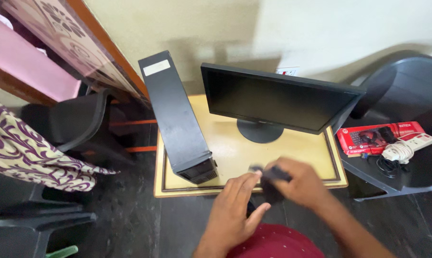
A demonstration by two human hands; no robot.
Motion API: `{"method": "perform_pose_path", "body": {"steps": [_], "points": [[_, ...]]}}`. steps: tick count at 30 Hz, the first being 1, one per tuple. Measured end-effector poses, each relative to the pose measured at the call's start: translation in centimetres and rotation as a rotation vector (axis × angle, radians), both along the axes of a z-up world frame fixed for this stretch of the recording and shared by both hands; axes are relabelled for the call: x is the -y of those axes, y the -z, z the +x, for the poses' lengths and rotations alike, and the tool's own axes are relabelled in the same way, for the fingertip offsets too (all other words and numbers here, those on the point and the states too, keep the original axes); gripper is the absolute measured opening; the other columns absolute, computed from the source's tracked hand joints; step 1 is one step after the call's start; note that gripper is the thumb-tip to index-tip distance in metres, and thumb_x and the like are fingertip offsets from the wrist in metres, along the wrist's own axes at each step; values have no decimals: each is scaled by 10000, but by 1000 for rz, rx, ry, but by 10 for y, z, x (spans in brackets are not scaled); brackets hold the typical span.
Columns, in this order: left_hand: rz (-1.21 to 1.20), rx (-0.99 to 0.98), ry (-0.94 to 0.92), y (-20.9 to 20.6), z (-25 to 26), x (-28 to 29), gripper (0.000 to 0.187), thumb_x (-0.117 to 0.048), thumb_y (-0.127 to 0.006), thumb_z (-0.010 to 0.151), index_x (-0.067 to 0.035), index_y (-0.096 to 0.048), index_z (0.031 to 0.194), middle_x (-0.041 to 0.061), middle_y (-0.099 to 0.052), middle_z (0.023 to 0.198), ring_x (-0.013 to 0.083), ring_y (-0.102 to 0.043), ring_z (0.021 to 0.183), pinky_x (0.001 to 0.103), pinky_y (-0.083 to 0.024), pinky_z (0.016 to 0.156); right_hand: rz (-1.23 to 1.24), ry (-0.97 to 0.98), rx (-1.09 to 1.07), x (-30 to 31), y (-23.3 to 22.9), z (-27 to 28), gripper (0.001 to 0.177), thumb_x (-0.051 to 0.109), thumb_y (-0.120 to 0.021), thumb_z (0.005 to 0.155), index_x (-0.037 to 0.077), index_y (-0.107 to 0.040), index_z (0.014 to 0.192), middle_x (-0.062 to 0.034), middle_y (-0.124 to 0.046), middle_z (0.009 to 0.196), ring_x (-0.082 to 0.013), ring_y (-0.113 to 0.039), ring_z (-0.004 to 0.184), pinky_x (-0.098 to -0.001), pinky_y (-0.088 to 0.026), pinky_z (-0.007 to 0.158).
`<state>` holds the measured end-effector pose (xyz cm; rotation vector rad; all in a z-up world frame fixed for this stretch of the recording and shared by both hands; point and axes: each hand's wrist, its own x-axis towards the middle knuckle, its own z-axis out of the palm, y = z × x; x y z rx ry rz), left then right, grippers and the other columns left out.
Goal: The person wipes a desktop computer tower and a monitor with a dark cloth, cleaning the front, sides, top, and back surfaces. Then the person picks up a VGA cable and plugs it into the back of the computer tower.
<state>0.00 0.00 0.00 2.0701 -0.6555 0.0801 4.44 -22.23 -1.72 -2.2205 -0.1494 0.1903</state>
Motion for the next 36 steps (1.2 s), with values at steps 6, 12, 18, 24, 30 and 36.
{"method": "perform_pose_path", "body": {"steps": [6, 12, 18, 24, 30, 36], "points": [[-117, -68, -197, 37, -29, -13, 372, -88, -733, 856, -118, -711, 1226, 165, -761, 1079, 368, -720, 1004, 427, -569, 857, 300, -73, -13, -49, 33, -64, 240, 154, -854, 796, 73, -719, 977, -59, -764, 903, -144, -705, 850, -298, -566, 813], [-361, -413, -414, 57, -64, -32, 129, -79, -668, 905, -31, -719, 1013, 107, -781, 800, 174, -734, 731, 308, -572, 674, 300, -238, 98, -57, 38, -106, 541, 107, -849, 702, 25, -615, 1182, -130, -654, 1120, -278, -648, 1086, -381, -502, 923], [-523, -450, -388, 59, -94, -26, 93, -47, -646, 950, 0, -681, 1022, 113, -766, 862, 167, -698, 802, 299, -545, 720, 104, -99, 83, -45, 50, -130, 321, 3, -675, 779, 50, -659, 1096, -113, -699, 993, -271, -688, 981, -356, -537, 859], [-247, -108, -325, 43, -86, -19, 301, 64, -576, 833, -18, -651, 1113, 160, -692, 1265, 326, -651, 1215, 389, -488, 1013, 329, 109, 81, -12, 53, -114, 320, 59, -670, 859, 47, -648, 1178, -74, -742, 1046, -148, -673, 996, -301, -523, 904], [-70, 22, -322, 23, -65, 4, 424, 45, -578, 840, -35, -579, 1257, 182, -592, 1403, 389, -519, 1349, 467, -395, 1129, 471, 50, -172, 16, 45, -73, 346, 43, -689, 838, 15, -661, 1181, -62, -729, 1045, -115, -640, 992, -284, -523, 895], [46, 119, -389, 5, -23, 43, 399, -17, -646, 863, -39, -588, 1258, 183, -595, 1385, 412, -521, 1296, 480, -405, 1094, 441, 11, -37, 40, 23, -24, 409, 5, -625, 820, 19, -639, 1228, -64, -740, 1077, -104, -660, 1013, -252, -524, 910]]}}
